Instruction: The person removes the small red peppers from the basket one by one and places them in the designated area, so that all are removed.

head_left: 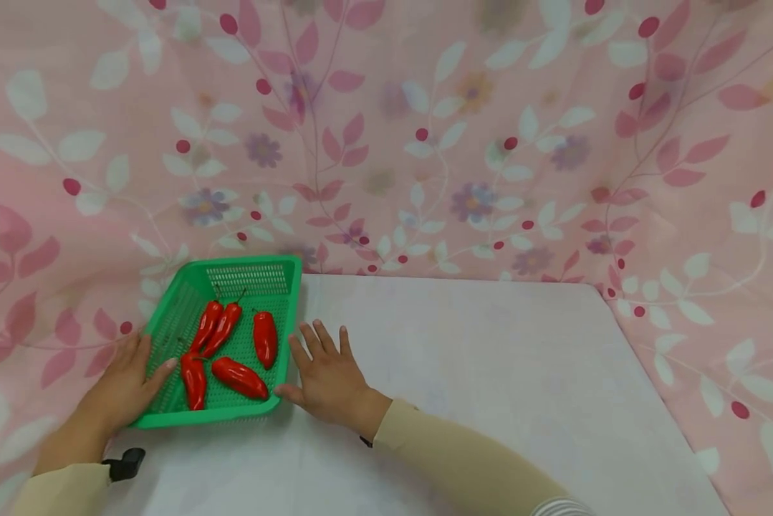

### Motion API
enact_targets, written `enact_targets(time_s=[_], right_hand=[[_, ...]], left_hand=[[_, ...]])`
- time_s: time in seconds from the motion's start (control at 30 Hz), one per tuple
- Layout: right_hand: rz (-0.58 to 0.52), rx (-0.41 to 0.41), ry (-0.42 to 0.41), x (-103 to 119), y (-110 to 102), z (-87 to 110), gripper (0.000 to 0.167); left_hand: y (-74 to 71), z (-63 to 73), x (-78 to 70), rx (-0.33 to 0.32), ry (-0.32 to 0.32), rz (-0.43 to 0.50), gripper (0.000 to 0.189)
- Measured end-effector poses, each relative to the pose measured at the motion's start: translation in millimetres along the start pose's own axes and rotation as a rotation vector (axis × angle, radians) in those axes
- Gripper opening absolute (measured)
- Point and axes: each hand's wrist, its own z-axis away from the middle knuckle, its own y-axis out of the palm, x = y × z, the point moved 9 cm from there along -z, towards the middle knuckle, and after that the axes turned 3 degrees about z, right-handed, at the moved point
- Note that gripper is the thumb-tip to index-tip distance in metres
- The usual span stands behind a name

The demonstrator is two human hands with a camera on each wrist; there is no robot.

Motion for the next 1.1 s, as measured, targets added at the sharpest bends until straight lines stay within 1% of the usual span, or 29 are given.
enact_targets(time_s=[0.07,0.13,0.17,0.27,0.33,0.43,0.57,0.67,0.77,0.93,1.1], right_hand=[[-0.008,0.007,-0.007,4.5,1.0,-0.2,0.086],[-0.020,0.016,-0.007,5.7,3.0,-0.1,0.085],[-0.025,0.019,-0.007,5.5,3.6,0.4,0.084],[-0.046,0.028,0.002,0.5,4.5,2.4,0.082],[-0.060,0.030,0.015,-5.6,4.1,4.2,0.082],[-0.081,0.027,0.040,-16.2,3.4,5.8,0.082],[-0.125,0.037,0.078,-29.5,4.4,7.2,0.084],[-0.180,0.059,0.118,-40.3,6.7,9.6,0.085],[-0.242,0.087,0.169,-54.5,9.7,15.6,0.086],[-0.348,0.117,0.244,-84.8,14.4,37.8,0.088],[-0.389,0.095,0.271,-112.3,12.5,65.2,0.087]], left_hand=[[3.9,0.5,4.0,0.006,-0.004,0.010,0.086],[7.2,1.2,2.9,0.004,0.005,0.007,0.084],[8.2,1.8,0.8,-0.003,0.014,-0.002,0.083],[13.4,3.4,-7.8,0.005,0.016,-0.030,0.083],[16.7,4.3,-14.8,0.010,0.004,-0.054,0.084],[20.8,5.4,-26.6,0.020,-0.015,-0.066,0.085],[25.0,5.8,-48.9,-0.001,0.007,-0.058,0.084],[31.8,4.8,-66.8,-0.013,0.025,-0.052,0.083],[41.1,3.4,-86.4,-0.012,0.031,-0.047,0.083],[55.1,0.9,-123.1,-0.028,0.058,-0.048,0.080],[67.6,0.0,-157.3,-0.035,0.097,-0.050,0.078]])
